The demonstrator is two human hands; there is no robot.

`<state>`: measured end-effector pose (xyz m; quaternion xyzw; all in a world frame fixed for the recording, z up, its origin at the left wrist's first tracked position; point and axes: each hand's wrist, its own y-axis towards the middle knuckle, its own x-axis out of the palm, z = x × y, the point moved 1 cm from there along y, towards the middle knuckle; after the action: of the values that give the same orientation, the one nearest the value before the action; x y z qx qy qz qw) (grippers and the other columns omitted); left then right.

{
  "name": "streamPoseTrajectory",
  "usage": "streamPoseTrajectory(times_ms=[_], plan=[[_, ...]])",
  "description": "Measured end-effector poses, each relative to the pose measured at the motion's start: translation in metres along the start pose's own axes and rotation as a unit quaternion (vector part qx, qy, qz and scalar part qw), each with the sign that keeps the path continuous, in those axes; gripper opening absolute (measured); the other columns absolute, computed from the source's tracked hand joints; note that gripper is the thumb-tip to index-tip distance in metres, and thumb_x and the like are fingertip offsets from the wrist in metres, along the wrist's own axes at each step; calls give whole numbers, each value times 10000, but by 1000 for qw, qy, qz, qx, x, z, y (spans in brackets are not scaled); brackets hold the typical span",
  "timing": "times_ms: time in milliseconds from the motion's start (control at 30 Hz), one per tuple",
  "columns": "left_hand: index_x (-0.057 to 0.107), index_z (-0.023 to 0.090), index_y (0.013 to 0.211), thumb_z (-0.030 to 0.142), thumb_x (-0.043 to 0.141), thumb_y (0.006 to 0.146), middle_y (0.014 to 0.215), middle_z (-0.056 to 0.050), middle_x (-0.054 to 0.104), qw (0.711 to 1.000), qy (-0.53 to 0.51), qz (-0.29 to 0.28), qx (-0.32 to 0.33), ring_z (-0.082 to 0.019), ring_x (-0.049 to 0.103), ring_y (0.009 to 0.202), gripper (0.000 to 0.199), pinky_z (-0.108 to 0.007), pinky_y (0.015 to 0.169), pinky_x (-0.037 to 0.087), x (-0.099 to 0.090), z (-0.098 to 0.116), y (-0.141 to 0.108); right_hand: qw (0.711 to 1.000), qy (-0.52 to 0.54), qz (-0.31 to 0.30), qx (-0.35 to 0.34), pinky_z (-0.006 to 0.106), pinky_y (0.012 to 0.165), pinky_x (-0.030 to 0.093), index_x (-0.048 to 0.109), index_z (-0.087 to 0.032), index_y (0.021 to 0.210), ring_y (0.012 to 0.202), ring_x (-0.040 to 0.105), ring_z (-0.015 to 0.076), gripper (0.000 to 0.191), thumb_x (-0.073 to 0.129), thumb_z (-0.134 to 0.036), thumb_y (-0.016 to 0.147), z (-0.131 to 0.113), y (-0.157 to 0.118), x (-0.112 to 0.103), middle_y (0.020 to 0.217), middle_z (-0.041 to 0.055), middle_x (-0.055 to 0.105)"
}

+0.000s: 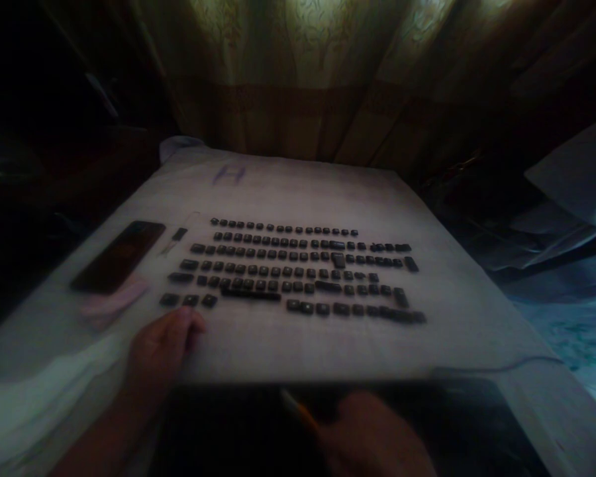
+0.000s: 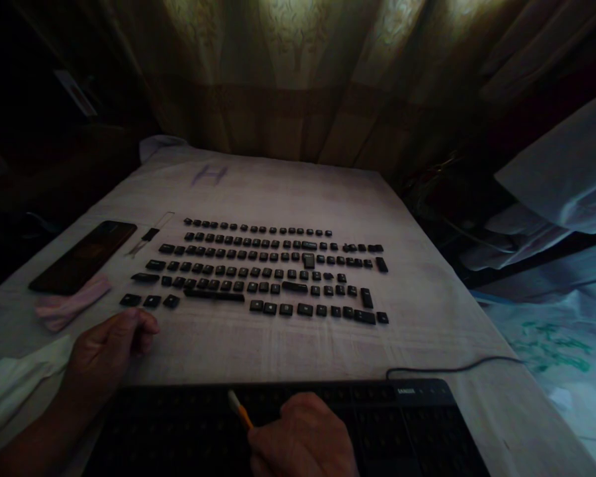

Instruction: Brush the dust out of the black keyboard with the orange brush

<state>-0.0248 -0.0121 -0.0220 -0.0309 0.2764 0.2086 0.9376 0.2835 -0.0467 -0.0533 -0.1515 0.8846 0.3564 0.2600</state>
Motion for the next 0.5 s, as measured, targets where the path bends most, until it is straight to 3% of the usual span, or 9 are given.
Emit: streamPoseTrajectory(times_ms=[200,333,500], plan=[[613,224,627,530,452,897,509,9,561,1000,2,4,1,-157,537,490,439,-269,496,455,-1,2,-1,1000,-6,-25,8,317,424,559,680,-458,1095,413,641,184,403,698,-138,851,8,-8,-4,497,-93,653],[619,226,612,552,448,886,517,-3,584,1000,14,8,-1,-169,561,500,459,-272,492,480,-2,1,1,999,-38,-18,32,341,411,543,718,-453,1028,436,652,217,305,730,-201,856,9,-9,-5,414,-80,598],[628,224,609,567,454,876,537,-3,605,999,24,20,13,-176,572,513,468,-283,525,489,0,6,2,998,-60,-2,23,288,309,420,758,-418,846,394,602,188,207,783,-215,817,9,-3,-2,347,-65,517]])
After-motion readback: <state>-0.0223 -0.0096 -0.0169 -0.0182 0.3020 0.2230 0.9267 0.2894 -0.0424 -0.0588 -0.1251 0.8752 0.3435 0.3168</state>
